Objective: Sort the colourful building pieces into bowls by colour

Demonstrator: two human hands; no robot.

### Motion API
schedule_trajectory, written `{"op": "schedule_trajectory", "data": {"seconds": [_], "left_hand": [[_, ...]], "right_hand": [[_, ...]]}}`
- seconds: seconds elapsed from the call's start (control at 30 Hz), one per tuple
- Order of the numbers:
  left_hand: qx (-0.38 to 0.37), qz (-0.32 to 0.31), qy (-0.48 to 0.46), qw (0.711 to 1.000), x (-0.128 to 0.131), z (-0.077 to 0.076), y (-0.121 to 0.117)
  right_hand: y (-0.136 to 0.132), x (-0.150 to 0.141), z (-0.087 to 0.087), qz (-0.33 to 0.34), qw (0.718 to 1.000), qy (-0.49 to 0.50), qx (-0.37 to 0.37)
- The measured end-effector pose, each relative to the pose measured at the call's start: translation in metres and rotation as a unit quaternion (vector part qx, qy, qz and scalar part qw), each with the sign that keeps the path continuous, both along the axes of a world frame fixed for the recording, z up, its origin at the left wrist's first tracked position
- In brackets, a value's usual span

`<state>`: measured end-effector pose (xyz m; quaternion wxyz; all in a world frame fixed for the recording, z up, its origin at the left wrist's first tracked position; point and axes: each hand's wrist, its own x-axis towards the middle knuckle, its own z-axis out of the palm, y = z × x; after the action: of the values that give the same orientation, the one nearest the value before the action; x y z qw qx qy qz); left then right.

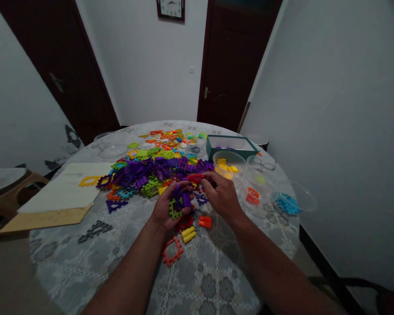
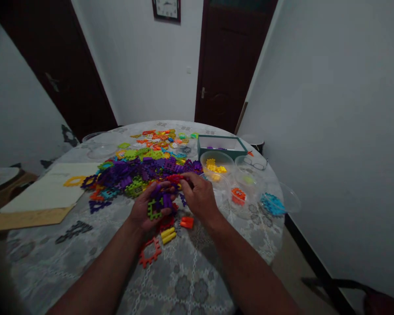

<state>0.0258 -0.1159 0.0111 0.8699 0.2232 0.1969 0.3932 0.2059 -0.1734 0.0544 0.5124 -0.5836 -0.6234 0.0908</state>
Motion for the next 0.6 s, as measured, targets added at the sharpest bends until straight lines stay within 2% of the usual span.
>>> {"op": "schedule_trajectory", "data": {"seconds": [0.17, 0.37, 0.5, 0.6], "left_hand": [[0.005, 0.000, 0.014, 1.000, -0.001, 0.000, 0.004], [-0.009, -0.011, 0.028, 0.999, 0.000, -0.001, 0.005], [-0.013, -0.005, 0.041, 0.999, 0.001, -0.001, 0.004], [-0.011, -0.003, 0.056, 0.998, 0.002, 0.000, 0.003]], "right_hand": [[-0.008, 0.022, 0.014, -0.036, 0.999, 0.002, 0.005], [-0.049, 0.086, 0.029, -0.167, 0.986, 0.014, 0.006], [-0.079, 0.134, 0.025, -0.245, 0.969, -0.019, -0.040], [-0.091, 0.162, 0.015, -0.252, 0.962, -0.058, -0.086]]}}
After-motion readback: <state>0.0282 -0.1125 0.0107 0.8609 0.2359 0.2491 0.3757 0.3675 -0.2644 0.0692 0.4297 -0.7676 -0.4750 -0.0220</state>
